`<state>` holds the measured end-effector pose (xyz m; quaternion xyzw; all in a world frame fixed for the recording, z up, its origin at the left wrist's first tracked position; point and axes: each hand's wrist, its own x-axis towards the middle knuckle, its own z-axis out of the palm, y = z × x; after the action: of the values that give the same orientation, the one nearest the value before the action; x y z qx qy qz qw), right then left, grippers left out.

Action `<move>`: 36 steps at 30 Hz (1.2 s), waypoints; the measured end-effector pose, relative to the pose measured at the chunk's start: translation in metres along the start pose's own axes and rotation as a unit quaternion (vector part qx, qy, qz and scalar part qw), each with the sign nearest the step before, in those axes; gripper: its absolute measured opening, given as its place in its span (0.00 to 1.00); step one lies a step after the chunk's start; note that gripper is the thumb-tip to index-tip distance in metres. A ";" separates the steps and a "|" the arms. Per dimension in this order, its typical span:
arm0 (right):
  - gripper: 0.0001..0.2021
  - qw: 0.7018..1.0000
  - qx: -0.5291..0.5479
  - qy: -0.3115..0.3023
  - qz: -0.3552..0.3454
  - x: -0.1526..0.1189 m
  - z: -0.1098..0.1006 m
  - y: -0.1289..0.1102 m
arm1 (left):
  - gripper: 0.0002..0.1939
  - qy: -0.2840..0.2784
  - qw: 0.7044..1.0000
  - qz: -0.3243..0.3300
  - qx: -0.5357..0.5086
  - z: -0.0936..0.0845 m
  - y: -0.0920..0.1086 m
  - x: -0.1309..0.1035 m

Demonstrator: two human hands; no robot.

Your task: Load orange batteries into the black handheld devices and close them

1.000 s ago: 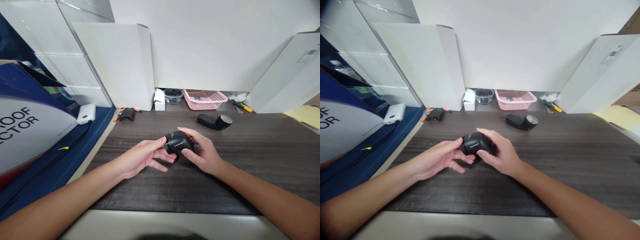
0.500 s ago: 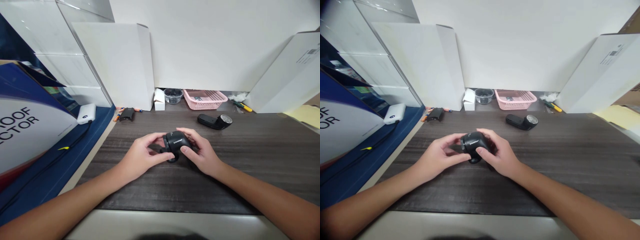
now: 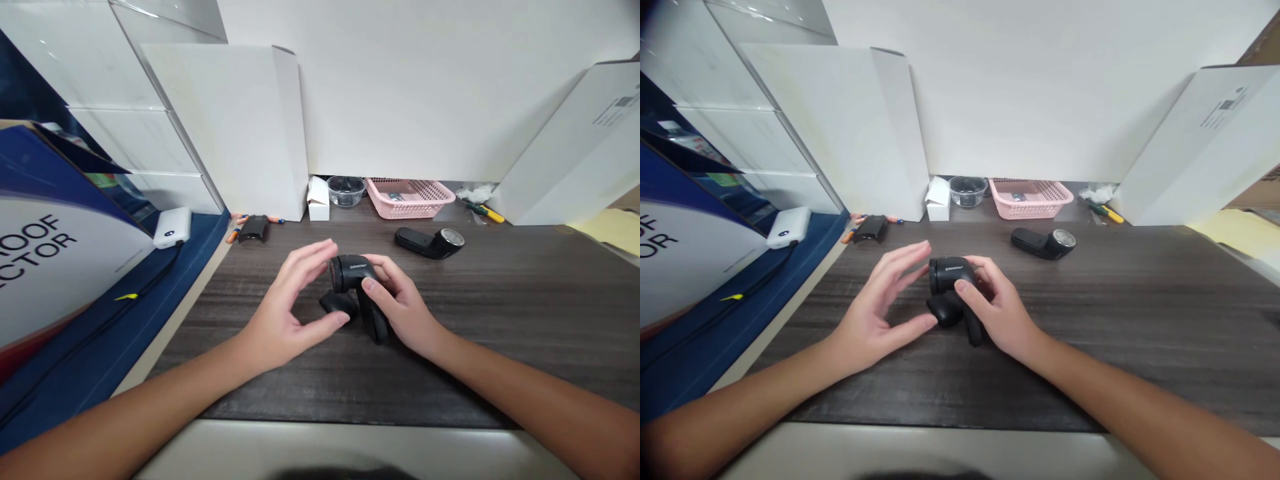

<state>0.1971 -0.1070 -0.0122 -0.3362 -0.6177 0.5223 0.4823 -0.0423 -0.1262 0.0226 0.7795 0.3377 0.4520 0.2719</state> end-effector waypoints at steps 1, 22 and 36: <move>0.20 1.000 -0.002 -0.001 -0.001 0.000 0.000 0.000 | 0.40 0.014 0.998 -0.046 -0.042 0.000 -0.002 0.000; 0.22 1.000 -0.025 -0.009 -0.005 -0.004 -0.001 0.000 | 0.38 0.017 0.988 -0.145 -0.060 0.000 -0.006 0.004; 0.20 1.000 -0.018 -0.022 -0.007 -0.003 0.001 -0.004 | 0.20 -0.026 0.977 -0.210 -0.038 -0.002 0.000 0.006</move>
<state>0.1970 -0.1109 -0.0093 -0.3293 -0.6397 0.5146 0.4664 -0.0420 -0.1216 0.0270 0.6916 0.4696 0.3769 0.3988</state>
